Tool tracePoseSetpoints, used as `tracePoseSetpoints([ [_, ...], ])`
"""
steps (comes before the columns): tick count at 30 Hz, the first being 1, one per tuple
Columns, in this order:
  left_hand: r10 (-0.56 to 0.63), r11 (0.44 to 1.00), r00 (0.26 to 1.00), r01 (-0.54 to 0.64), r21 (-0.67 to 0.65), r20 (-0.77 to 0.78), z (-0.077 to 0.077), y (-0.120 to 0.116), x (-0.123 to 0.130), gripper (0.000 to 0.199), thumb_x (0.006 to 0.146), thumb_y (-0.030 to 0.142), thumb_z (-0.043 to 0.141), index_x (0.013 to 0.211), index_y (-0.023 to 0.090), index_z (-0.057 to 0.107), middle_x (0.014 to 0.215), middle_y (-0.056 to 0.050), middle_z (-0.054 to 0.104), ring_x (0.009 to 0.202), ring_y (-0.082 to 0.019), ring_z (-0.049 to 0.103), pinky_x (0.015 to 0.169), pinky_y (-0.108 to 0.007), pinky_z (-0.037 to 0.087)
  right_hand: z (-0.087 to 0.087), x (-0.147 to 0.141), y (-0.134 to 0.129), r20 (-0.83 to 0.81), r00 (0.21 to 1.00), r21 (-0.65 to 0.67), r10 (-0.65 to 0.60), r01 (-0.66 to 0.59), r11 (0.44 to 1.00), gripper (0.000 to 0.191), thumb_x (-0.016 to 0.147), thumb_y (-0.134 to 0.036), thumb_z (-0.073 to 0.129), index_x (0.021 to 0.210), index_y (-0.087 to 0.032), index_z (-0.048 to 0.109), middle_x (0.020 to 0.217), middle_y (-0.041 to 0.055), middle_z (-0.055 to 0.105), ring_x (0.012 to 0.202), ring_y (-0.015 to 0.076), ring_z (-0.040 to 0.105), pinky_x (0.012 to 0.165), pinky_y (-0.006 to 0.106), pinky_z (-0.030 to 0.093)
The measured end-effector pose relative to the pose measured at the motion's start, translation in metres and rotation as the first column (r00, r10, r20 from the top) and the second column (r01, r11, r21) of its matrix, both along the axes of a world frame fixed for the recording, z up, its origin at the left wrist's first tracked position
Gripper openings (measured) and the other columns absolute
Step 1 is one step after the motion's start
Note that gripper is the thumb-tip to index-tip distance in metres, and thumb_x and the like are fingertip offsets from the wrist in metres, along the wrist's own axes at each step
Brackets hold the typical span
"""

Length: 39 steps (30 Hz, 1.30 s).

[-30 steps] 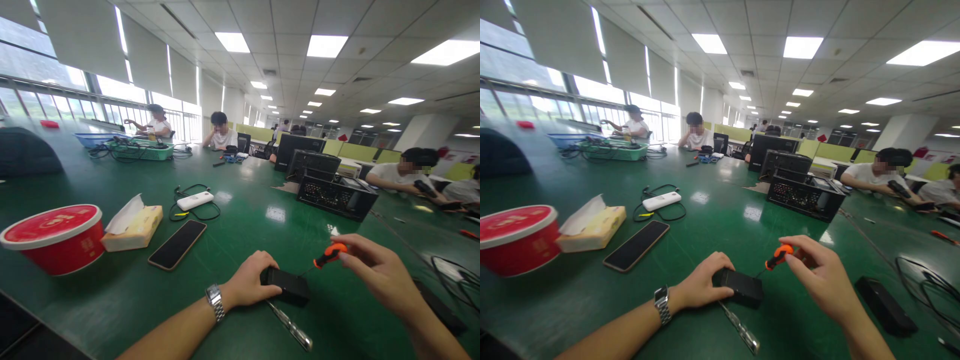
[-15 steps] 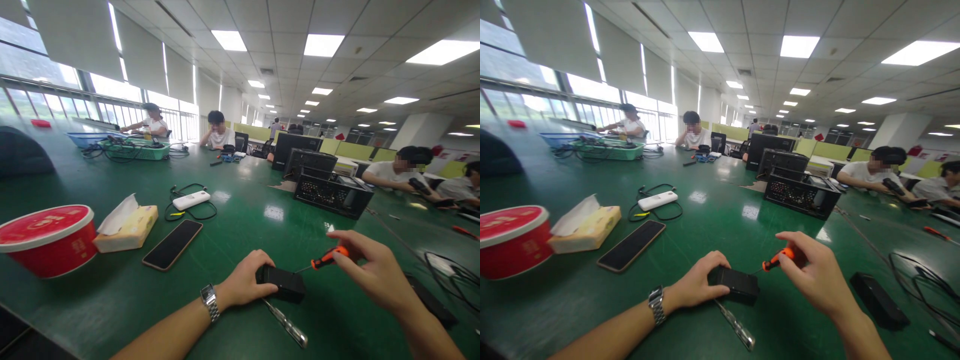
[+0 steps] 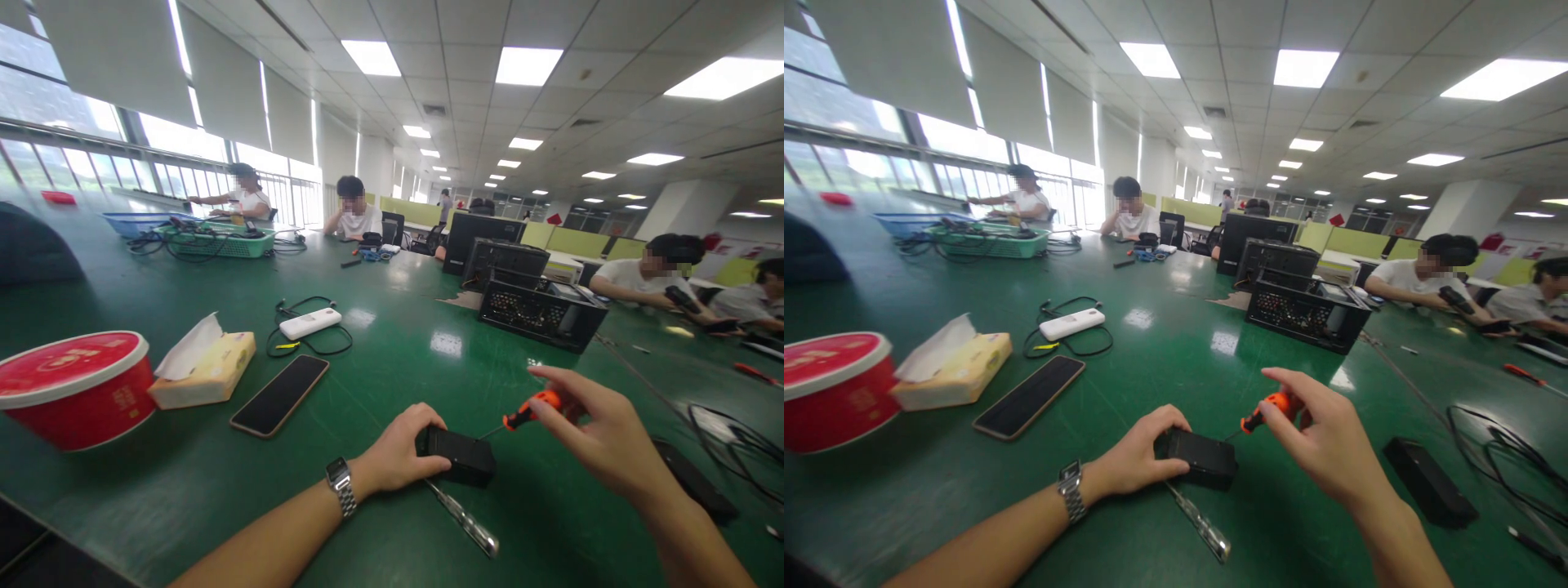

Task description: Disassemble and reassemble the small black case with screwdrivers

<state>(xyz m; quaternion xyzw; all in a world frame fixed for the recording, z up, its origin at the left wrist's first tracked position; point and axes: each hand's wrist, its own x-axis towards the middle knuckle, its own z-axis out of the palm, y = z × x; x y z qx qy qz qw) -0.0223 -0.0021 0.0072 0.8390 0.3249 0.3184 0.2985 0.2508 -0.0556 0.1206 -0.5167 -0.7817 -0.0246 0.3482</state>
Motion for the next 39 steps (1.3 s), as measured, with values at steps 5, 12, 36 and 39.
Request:
tracePoseSetpoints([
  [5, 0.0, 1.0, 1.0, 0.0, 0.008, -0.005, -0.001, 0.0, 0.0, 0.036, 0.074, 0.03, 0.076, 0.105, 0.019, 0.059, 0.103, -0.004, 0.058, 0.095, -0.021, 0.054, 0.085, -0.032, 0.043, 0.001, -0.001, -0.001, 0.02, 1.0, -0.009, -0.004, 0.004, 1.0, 0.031, 0.086, -0.039, 0.06, 0.109, -0.02, 0.065, 0.061, -0.0032, 0.059, 0.047, 0.0106, 0.051, 0.047, 0.024, 0.044],
  [12, 0.001, 1.0, 1.0, -0.001, 0.003, -0.011, 0.0, 0.001, -0.001, 0.037, 0.075, 0.031, 0.076, 0.105, 0.02, 0.059, 0.104, -0.005, 0.059, 0.096, -0.022, 0.054, 0.085, -0.032, 0.044, 0.002, 0.004, -0.002, 0.066, 0.998, -0.062, -0.02, 0.024, 0.998, 0.032, 0.086, -0.041, 0.059, 0.11, -0.021, 0.066, 0.061, -0.0022, 0.061, 0.048, 0.0118, 0.053, 0.047, 0.024, 0.045],
  [36, 0.007, 1.0, 1.0, -0.007, -0.021, -0.022, 0.004, 0.0, -0.002, 0.036, 0.075, 0.036, 0.075, 0.103, 0.02, 0.061, 0.102, -0.004, 0.06, 0.096, -0.022, 0.055, 0.085, -0.032, 0.043, 0.003, -0.007, -0.008, 0.079, 0.997, -0.05, 0.007, -0.003, 0.999, 0.031, 0.089, -0.039, 0.055, 0.114, -0.022, 0.061, 0.074, 0.0005, 0.066, 0.058, 0.0139, 0.059, 0.054, 0.026, 0.046],
  [39, 0.005, 1.0, 1.0, -0.006, -0.025, -0.023, 0.004, 0.0, -0.002, 0.035, 0.074, 0.035, 0.076, 0.102, 0.02, 0.061, 0.102, -0.004, 0.059, 0.096, -0.022, 0.055, 0.086, -0.032, 0.043, 0.003, -0.005, -0.007, 0.097, 0.994, -0.029, -0.057, 0.06, 0.998, 0.029, 0.088, -0.042, 0.056, 0.108, -0.023, 0.065, 0.063, -0.002, 0.062, 0.05, 0.0131, 0.055, 0.05, 0.026, 0.044],
])
